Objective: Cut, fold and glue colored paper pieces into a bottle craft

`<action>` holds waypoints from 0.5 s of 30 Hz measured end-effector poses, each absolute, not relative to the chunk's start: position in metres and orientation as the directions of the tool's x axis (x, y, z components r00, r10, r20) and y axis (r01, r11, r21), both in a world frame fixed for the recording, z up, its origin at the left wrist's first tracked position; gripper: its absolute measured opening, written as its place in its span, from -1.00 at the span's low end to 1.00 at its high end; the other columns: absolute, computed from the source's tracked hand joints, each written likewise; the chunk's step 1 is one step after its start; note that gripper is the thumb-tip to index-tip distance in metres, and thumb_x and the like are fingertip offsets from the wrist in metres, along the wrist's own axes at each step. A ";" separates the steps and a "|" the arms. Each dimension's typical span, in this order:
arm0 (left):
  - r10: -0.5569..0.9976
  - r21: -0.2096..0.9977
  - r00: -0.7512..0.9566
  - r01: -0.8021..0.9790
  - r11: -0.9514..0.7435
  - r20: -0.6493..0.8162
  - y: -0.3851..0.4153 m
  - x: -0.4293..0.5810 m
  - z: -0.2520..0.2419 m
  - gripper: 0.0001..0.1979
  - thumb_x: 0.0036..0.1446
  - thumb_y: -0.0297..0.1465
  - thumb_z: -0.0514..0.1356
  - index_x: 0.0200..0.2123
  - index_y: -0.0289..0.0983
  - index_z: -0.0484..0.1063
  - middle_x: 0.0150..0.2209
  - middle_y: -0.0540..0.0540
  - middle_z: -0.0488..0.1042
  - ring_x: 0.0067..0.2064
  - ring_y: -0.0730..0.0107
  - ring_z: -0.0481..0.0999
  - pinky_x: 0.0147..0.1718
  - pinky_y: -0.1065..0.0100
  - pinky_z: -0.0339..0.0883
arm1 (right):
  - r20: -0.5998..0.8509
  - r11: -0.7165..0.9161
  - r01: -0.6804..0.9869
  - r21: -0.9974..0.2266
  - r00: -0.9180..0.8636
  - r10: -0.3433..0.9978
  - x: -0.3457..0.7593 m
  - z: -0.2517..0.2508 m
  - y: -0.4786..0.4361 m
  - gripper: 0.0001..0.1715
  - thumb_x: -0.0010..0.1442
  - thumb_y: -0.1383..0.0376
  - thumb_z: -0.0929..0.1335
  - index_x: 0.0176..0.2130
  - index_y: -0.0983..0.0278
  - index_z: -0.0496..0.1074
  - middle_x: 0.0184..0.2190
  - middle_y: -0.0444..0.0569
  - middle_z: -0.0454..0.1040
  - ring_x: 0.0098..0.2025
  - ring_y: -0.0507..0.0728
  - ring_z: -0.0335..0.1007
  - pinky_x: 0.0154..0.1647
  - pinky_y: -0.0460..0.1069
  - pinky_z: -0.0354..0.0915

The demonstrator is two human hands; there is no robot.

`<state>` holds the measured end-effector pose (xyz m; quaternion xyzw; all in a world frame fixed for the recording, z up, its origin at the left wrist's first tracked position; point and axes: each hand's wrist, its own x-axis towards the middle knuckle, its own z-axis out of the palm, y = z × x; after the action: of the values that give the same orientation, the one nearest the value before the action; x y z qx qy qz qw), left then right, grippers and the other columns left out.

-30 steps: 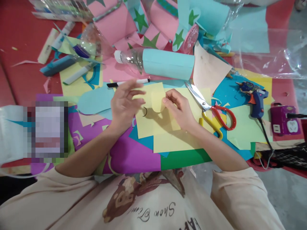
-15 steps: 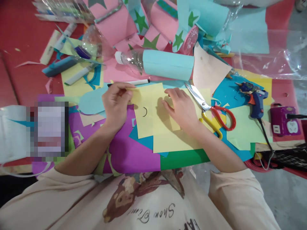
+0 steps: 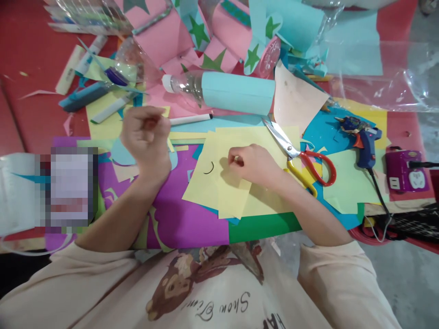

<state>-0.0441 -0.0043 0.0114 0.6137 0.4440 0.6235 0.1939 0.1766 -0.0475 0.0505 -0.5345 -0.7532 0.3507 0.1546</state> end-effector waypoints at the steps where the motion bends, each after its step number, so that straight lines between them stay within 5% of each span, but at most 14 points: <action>1: 0.797 0.789 -0.122 0.292 -0.541 0.592 -0.007 -0.041 0.013 -0.87 0.20 -0.24 0.24 -0.30 -0.16 0.49 -0.35 0.03 0.45 -0.32 0.54 0.41 -0.32 0.37 0.31 | -0.082 0.222 0.702 -0.677 -0.371 0.925 0.176 0.049 -0.048 -0.89 0.05 0.39 0.29 -0.46 0.23 0.40 -0.64 -0.18 0.32 -0.58 0.00 0.15 -0.47 -0.03 0.09; 5: 0.848 0.818 -0.027 0.281 -0.501 0.529 -0.014 -0.035 0.014 -0.95 0.14 -0.31 0.28 -0.31 -0.13 0.54 -0.39 0.02 0.53 -0.33 0.47 0.48 -0.32 0.36 0.36 | 0.179 0.356 0.780 -0.515 -0.309 0.934 0.174 0.035 -0.047 -0.72 0.11 0.33 0.32 -0.13 0.28 0.42 -0.22 0.09 0.48 -0.21 0.21 0.37 -0.20 0.09 0.25; 11: 0.905 0.860 0.027 0.301 -0.412 0.424 -0.018 -0.034 0.016 -0.83 0.20 -0.23 0.21 -0.31 -0.17 0.54 -0.39 0.01 0.54 -0.34 0.47 0.51 -0.33 0.40 0.39 | 0.050 0.247 0.811 -0.530 -0.261 0.964 0.178 0.025 -0.045 -0.72 0.07 0.32 0.39 -0.16 0.27 0.36 -0.31 0.04 0.43 -0.20 0.25 0.30 -0.14 0.15 0.27; 15: 0.899 0.857 0.003 0.301 -0.418 0.438 -0.018 -0.035 0.014 -0.72 0.28 -0.15 0.07 -0.25 -0.16 0.49 -0.52 0.04 0.38 -0.50 0.53 0.37 -0.51 0.43 0.29 | 0.002 0.213 0.835 -0.507 -0.246 0.969 0.179 0.029 -0.047 -0.74 0.09 0.28 0.38 -0.18 0.28 0.33 -0.18 0.10 0.39 -0.09 0.28 0.27 -0.06 0.18 0.26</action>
<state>-0.0353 -0.0180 0.0135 0.6505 0.4610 0.5349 0.2797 0.1790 -0.0473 0.0288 -0.5922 -0.7617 0.2071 0.1620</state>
